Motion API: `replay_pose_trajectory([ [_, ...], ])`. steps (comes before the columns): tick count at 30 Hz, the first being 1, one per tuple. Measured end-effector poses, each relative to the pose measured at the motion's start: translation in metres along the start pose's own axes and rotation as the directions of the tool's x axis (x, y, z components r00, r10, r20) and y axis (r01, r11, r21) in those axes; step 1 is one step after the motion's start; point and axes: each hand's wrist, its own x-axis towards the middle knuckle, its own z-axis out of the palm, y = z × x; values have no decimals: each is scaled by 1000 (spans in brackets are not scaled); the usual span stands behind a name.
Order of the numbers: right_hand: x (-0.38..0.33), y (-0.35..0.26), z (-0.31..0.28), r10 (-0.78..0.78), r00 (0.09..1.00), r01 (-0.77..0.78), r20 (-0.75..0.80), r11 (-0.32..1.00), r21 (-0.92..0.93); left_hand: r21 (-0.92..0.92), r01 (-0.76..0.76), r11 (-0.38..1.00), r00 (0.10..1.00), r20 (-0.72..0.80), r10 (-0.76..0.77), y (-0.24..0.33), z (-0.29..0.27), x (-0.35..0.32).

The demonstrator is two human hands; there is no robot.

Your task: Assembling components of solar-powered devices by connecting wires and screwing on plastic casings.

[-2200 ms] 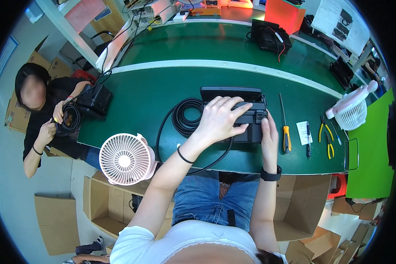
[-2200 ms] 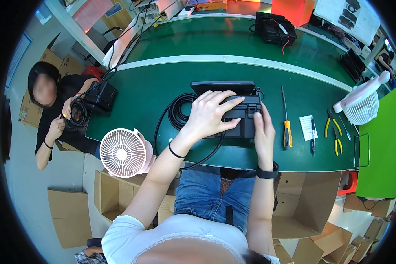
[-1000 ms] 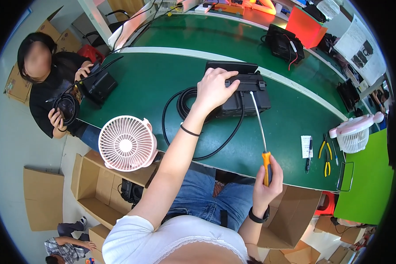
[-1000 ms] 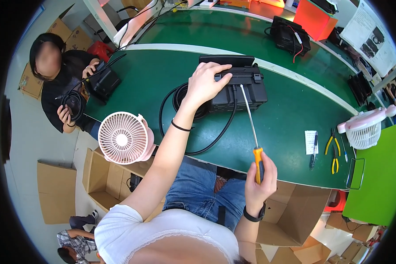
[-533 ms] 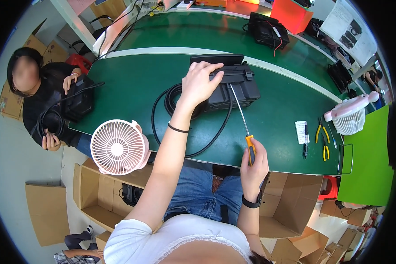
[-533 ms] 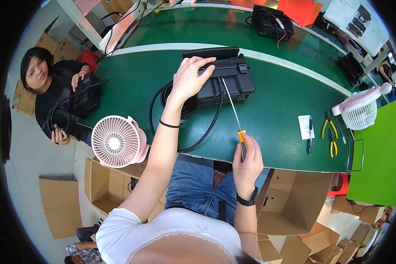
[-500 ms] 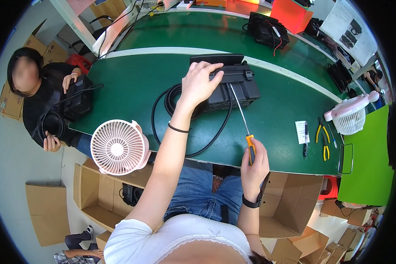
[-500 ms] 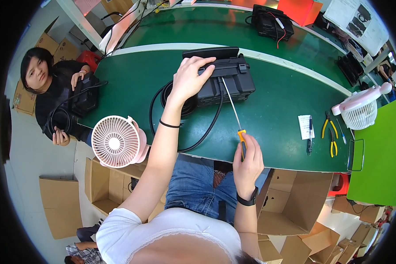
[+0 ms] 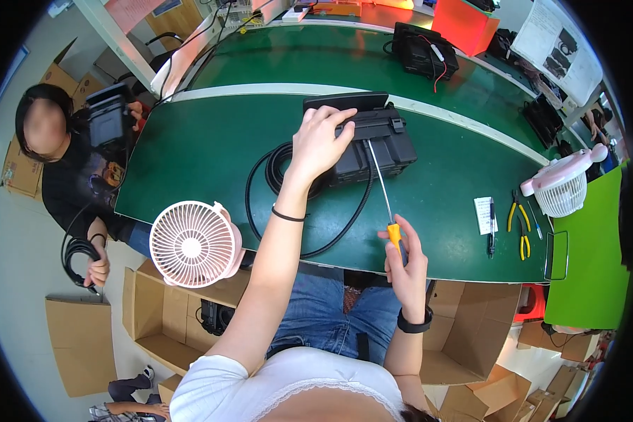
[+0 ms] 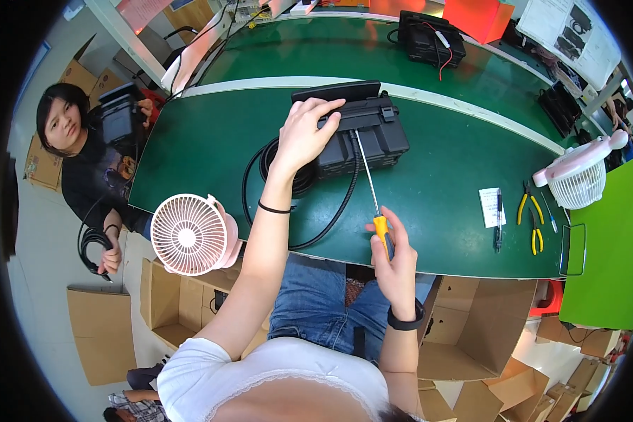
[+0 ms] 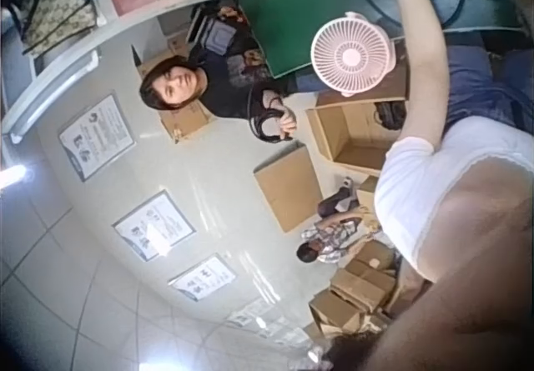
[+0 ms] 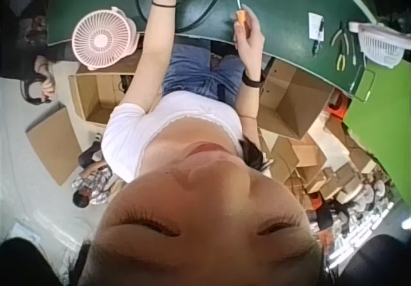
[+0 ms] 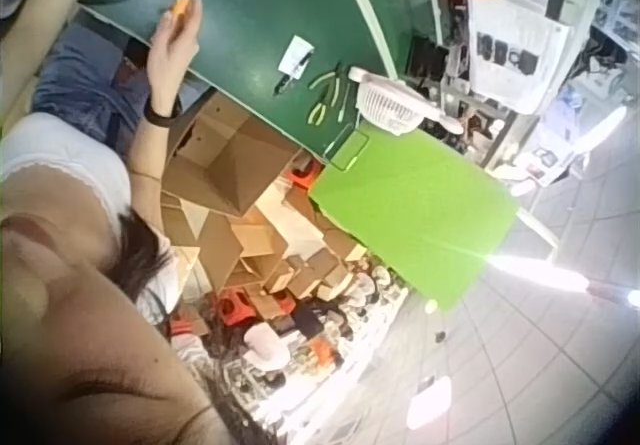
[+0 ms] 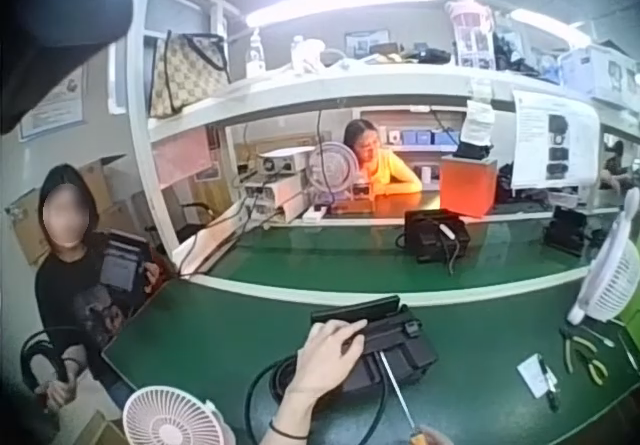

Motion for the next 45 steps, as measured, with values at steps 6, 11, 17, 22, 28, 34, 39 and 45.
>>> replay_pose_trajectory([
  [6,6,10,-3,228,919,-393,321,586,709,-2,52,999,999,-1,-52,7,0,0],
  [11,-1,14,0,101,843,-467,529,-350,812,-10,50,999,999,8,-50,4,0,1],
  [17,-17,-9,-1,178,956,-291,232,662,691,-5,43,999,999,-20,-43,3,2,-1],
  [22,-21,-17,12,-63,996,68,63,995,-78,-7,23,1000,998,-53,-23,2,2,-2],
  [28,-15,-33,25,-143,990,124,-7,880,-459,-32,47,998,999,-16,-47,6,2,-5],
  [34,-18,-26,36,-240,970,150,-49,738,-658,-30,44,999,999,-20,-44,5,0,-3],
  [39,-16,-23,37,-324,944,186,-66,686,-704,-24,41,999,999,-16,-42,5,-2,-4],
  [45,-17,-21,36,-240,970,189,-24,818,-544,-25,45,999,999,-4,-45,5,-3,-7],
])
